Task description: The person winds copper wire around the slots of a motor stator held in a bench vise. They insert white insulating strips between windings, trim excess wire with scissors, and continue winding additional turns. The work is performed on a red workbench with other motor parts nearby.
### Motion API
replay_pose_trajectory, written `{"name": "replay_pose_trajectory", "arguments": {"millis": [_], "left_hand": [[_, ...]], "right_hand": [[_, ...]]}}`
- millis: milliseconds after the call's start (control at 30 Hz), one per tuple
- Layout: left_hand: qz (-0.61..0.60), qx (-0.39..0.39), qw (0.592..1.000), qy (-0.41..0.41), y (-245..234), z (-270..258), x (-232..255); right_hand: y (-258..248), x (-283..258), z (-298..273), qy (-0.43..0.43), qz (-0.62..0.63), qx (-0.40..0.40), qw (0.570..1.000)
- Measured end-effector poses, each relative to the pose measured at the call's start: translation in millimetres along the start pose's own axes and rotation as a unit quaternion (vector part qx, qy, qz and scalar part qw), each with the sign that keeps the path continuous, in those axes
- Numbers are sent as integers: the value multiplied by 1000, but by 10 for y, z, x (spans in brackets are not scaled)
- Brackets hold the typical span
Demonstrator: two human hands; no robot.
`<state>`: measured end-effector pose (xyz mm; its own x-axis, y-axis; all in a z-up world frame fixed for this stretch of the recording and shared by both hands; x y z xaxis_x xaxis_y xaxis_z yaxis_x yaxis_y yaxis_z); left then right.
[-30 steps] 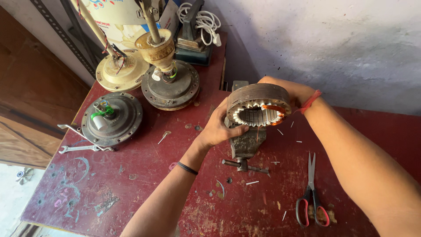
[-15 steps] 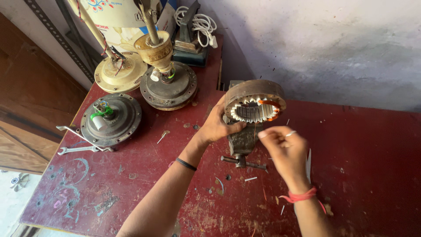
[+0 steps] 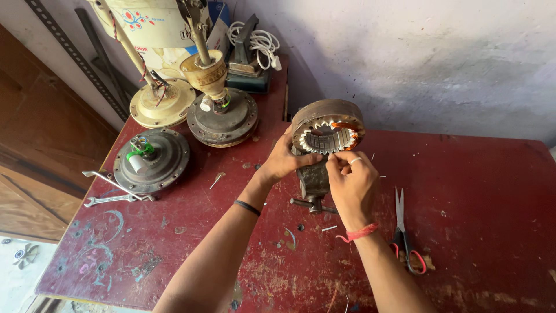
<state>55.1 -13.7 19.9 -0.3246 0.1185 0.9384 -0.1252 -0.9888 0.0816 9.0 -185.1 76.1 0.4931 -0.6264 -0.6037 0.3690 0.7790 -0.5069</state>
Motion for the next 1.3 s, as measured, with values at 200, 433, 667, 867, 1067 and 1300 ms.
{"name": "replay_pose_trajectory", "arguments": {"millis": [200,433,667,867,1067,1300], "left_hand": [[19,-5,1000,2,-8,46,7],[3,-38,999,-30,-25,128,-157],[84,-56,994,-48,-116,235,-287],[63,-69,995,-29,-97,253,-258],[38,-69,995,-63,-98,238,-297],[27,-51,998,32,-102,143,-241]], "right_hand": [[37,114,9,45,15,-6,999],[13,211,-11,72,20,5,997],[125,477,-97,125,29,-8,992],[183,660,137,93,213,-32,972],[492,568,422,86,443,-192,872],[626,676,342,130,483,-211,840]]}}
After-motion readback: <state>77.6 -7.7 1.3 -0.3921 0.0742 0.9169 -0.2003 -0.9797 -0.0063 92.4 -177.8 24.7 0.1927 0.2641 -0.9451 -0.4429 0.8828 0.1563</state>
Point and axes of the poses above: each hand's wrist, its own z-axis towards the middle knuckle, its own y-axis out of the palm, x = y × z, the point moved 8 cm from there along z, towards the middle knuckle, and after that the axes turned 4 degrees about -z, right-handed, at the moved point
